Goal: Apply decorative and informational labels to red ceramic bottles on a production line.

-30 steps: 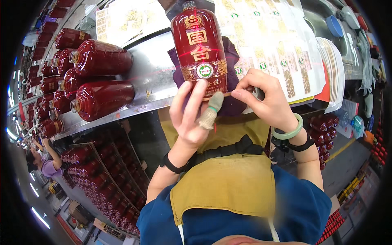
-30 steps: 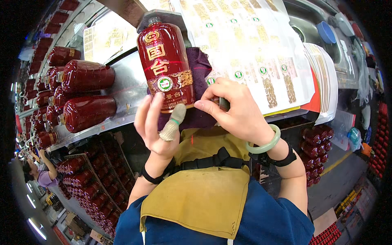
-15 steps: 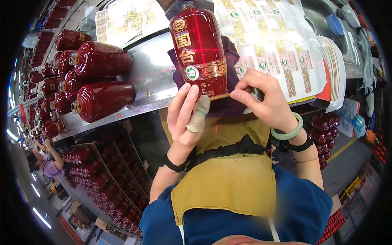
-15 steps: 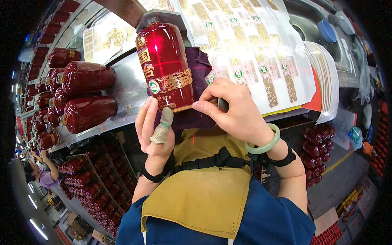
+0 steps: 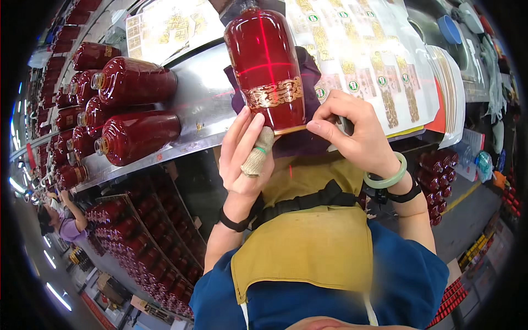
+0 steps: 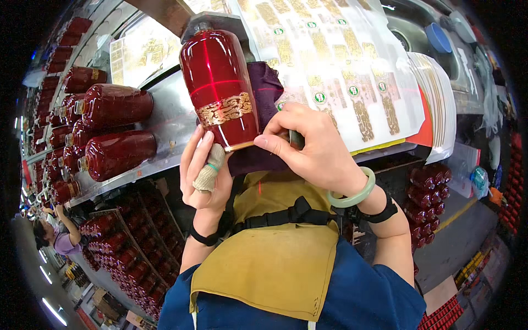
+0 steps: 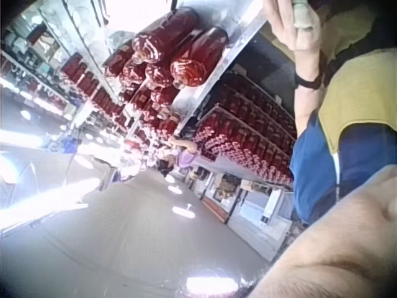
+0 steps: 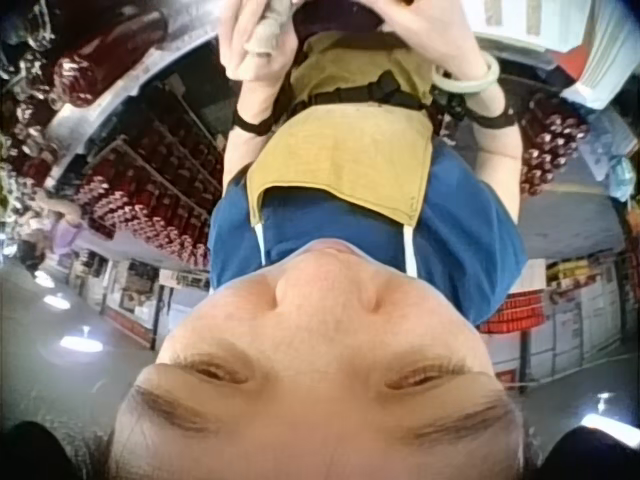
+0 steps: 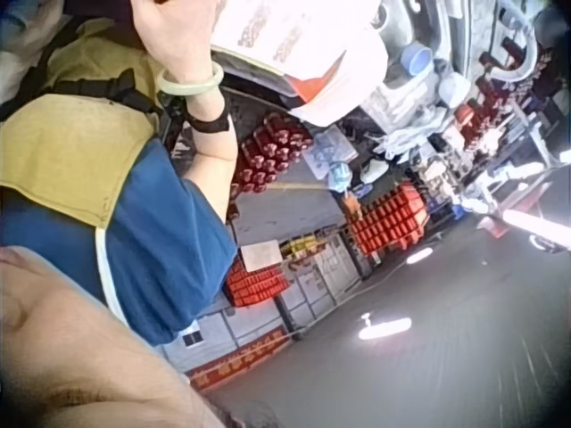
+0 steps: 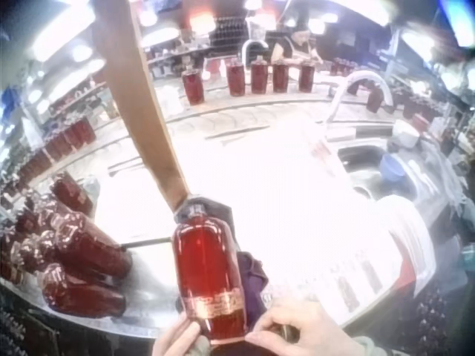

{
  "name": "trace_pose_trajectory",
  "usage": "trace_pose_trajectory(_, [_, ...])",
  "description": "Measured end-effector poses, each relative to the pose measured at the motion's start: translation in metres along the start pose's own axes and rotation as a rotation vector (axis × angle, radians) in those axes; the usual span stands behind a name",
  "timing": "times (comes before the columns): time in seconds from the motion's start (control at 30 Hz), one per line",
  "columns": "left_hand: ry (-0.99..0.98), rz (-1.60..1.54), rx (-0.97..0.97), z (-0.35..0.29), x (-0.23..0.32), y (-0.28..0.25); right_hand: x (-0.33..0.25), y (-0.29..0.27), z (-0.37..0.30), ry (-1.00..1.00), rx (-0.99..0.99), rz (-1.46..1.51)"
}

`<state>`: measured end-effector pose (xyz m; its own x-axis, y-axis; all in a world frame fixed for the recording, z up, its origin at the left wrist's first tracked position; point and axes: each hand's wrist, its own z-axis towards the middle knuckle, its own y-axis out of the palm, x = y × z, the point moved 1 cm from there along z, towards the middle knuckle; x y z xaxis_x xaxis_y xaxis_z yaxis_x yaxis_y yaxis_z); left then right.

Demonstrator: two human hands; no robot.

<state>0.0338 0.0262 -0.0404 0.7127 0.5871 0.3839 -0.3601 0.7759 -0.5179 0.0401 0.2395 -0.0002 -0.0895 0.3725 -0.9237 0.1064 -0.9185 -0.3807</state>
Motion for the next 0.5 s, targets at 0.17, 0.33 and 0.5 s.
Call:
trace_pose_trajectory(0.17, [0.040, 0.037, -0.041, -0.001, 0.003, -0.003, 0.002, -0.002, 0.002, 0.008, -0.011, -0.005])
trace_pose_trajectory(0.33, [0.082, 0.083, -0.022, -0.006, 0.007, 0.001, 0.003, 0.001, 0.001, 0.028, 0.003, 0.008])
trace_pose_trajectory(0.5, [0.085, 0.147, -0.048, 0.003, 0.012, 0.001, 0.003, 0.001, 0.002, 0.043, 0.009, -0.005])
